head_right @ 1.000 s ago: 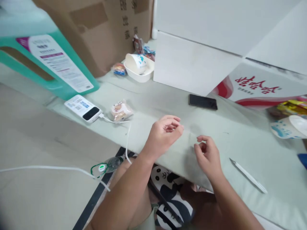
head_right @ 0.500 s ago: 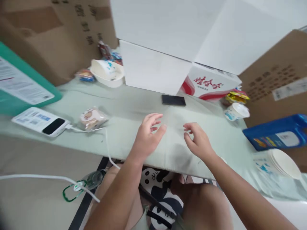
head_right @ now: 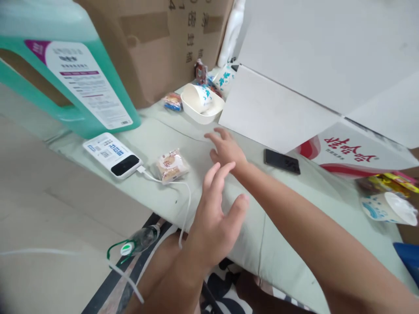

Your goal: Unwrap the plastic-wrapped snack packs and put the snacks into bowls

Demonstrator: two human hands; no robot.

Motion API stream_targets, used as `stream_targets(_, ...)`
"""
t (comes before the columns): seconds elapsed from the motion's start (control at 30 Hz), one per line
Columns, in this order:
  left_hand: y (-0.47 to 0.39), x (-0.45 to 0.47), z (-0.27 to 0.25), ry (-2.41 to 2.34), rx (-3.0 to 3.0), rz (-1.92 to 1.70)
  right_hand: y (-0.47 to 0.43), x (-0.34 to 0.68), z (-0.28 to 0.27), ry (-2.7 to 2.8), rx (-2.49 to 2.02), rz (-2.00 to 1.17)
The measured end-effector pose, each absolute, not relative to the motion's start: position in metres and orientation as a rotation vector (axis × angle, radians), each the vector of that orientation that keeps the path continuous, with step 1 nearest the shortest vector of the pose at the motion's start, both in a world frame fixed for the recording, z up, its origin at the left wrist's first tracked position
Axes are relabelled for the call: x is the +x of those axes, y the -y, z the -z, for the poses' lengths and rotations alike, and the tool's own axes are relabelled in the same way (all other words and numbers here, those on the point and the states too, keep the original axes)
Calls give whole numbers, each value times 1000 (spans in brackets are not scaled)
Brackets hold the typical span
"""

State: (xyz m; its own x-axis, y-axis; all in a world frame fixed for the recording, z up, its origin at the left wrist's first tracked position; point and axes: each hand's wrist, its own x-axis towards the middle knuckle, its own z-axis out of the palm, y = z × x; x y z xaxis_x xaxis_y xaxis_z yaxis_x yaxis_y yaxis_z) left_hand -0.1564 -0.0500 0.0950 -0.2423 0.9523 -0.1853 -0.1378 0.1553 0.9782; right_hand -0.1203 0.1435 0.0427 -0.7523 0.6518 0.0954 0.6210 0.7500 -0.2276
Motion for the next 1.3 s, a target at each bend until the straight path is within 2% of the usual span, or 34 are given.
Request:
stream_targets(0.17,44,-168,-89,-1362,794,-1276,-195,-194,-37,2872,-1040,-69)
stream_targets(0.3,41,-174,-83,-1395,811,-1247,-208,-213,-37,2998,-1147,77)
stream_targets(0.5,42,-168,-76,-1387,874,-1303,-196,-186,-46,2822,-1120,-17)
stream_targets(0.6,40,-162,-73,-1388,891,-1390,-173,-154,-47,2730,-997,-47)
stream_targets(0.73,38,-159,-70,-1310,934,-1694,-119,-80,-42,2548,-788,-15)
stream_targets(0.9,36,-158,-65,-1261,911,-1886,-40,56,-24,2503,-787,246)
stream_targets(1.1,19,-127,-59,-1263,975,-1727,20,193,-16,2600,-1006,423)
stream_targets(1.3,9,-90,-54,-1324,1204,-1422,21,224,-27,2232,-1342,322)
